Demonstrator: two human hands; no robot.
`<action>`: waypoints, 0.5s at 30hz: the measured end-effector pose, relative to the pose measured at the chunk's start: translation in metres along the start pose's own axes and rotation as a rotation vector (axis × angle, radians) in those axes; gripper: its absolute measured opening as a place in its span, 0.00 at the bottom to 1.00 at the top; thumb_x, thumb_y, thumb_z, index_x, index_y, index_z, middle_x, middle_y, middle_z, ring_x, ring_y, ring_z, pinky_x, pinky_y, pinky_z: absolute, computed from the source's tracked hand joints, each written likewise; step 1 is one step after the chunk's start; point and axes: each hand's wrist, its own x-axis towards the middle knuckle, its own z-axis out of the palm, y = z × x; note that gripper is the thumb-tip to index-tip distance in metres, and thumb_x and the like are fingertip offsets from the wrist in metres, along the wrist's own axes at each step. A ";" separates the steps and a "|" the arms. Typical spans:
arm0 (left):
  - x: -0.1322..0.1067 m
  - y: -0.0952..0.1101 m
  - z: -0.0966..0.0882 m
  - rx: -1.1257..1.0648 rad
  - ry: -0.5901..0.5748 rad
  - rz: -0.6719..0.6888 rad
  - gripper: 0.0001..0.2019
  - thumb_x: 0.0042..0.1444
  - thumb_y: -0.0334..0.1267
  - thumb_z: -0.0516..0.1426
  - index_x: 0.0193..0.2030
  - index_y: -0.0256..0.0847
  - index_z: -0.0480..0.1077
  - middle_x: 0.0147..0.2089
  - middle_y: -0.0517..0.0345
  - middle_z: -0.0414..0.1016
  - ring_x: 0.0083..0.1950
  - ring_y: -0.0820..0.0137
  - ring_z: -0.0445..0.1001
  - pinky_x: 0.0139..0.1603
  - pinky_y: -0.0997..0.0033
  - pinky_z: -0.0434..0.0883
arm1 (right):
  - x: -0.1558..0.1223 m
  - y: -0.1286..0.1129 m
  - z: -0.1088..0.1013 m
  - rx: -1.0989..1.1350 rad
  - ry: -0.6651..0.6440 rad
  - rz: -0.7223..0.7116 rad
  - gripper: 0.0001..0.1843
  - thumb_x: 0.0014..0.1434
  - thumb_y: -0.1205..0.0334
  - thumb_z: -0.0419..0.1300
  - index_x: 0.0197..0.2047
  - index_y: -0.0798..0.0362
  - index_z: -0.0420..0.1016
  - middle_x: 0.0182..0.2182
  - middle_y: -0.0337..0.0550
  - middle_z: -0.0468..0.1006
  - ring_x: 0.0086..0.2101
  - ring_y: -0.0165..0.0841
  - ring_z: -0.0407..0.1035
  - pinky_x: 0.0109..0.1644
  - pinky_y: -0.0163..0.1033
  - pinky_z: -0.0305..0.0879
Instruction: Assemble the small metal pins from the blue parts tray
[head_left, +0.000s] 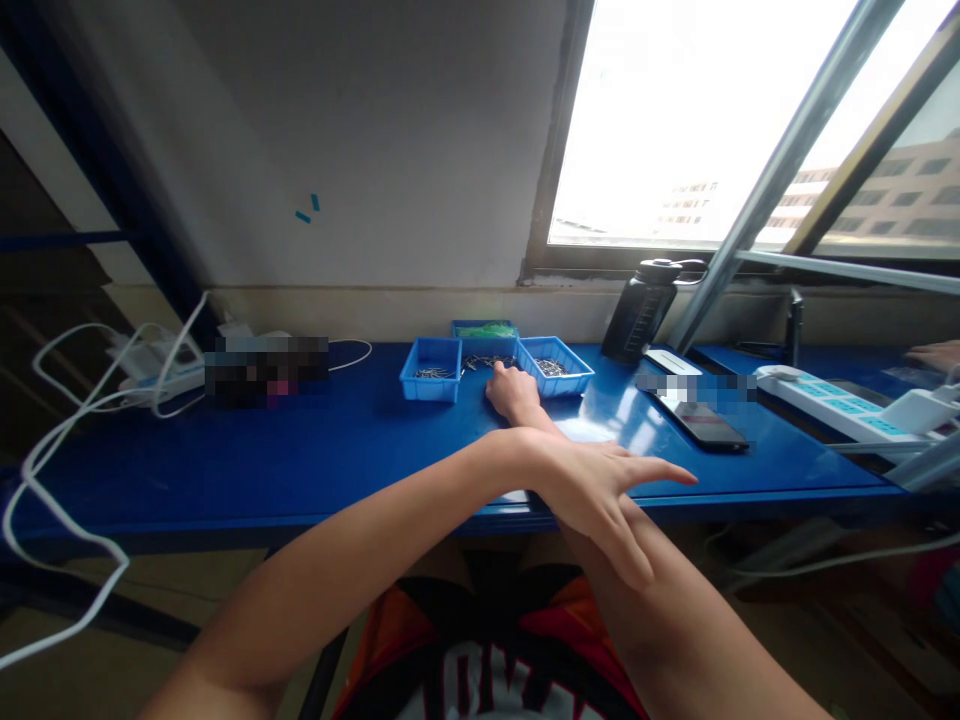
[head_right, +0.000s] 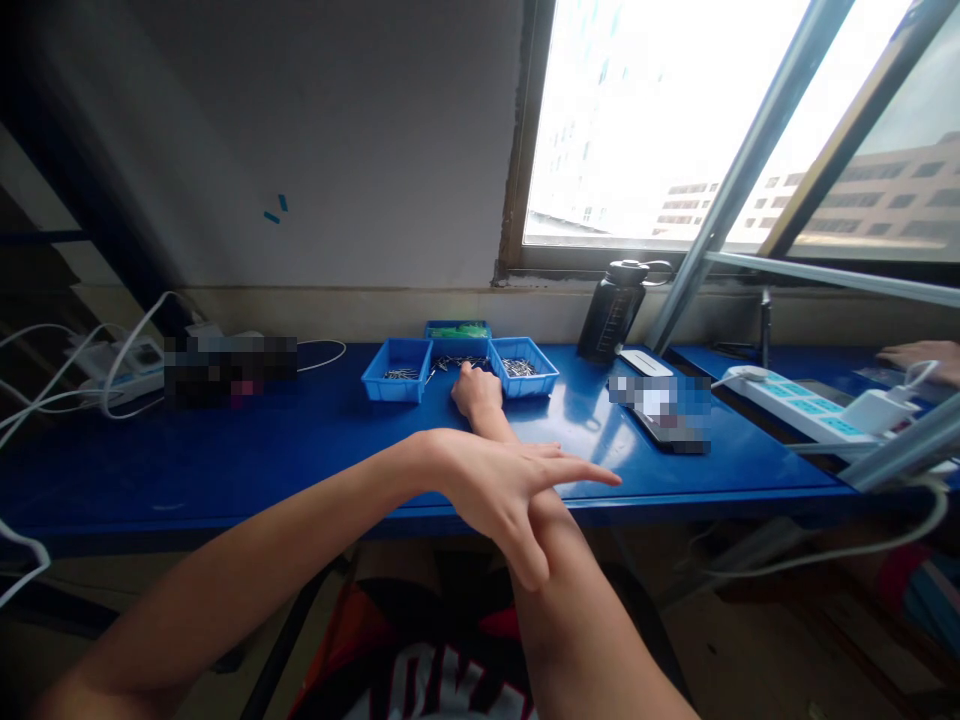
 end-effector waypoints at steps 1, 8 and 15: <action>0.000 -0.004 0.000 -0.009 -0.005 -0.013 0.45 0.40 0.44 0.60 0.63 0.51 0.41 0.59 0.54 0.54 0.60 0.55 0.54 0.51 0.61 0.61 | 0.000 0.000 -0.001 -0.001 -0.004 -0.002 0.15 0.57 0.64 0.45 0.45 0.58 0.64 0.37 0.55 0.75 0.38 0.43 0.71 0.38 0.42 0.64; -0.009 -0.018 -0.002 0.020 0.020 -0.018 0.46 0.40 0.46 0.59 0.64 0.46 0.38 0.63 0.51 0.47 0.63 0.52 0.44 0.57 0.52 0.52 | -0.002 -0.002 -0.003 -0.001 -0.001 -0.009 0.15 0.57 0.66 0.44 0.46 0.57 0.63 0.36 0.55 0.75 0.38 0.44 0.71 0.37 0.44 0.64; -0.005 -0.018 -0.004 0.071 0.111 -0.039 0.40 0.45 0.42 0.56 0.63 0.45 0.42 0.62 0.52 0.51 0.62 0.54 0.49 0.56 0.56 0.56 | 0.000 -0.004 -0.003 -0.012 -0.044 0.008 0.16 0.57 0.67 0.45 0.48 0.57 0.64 0.35 0.53 0.75 0.37 0.41 0.71 0.39 0.45 0.65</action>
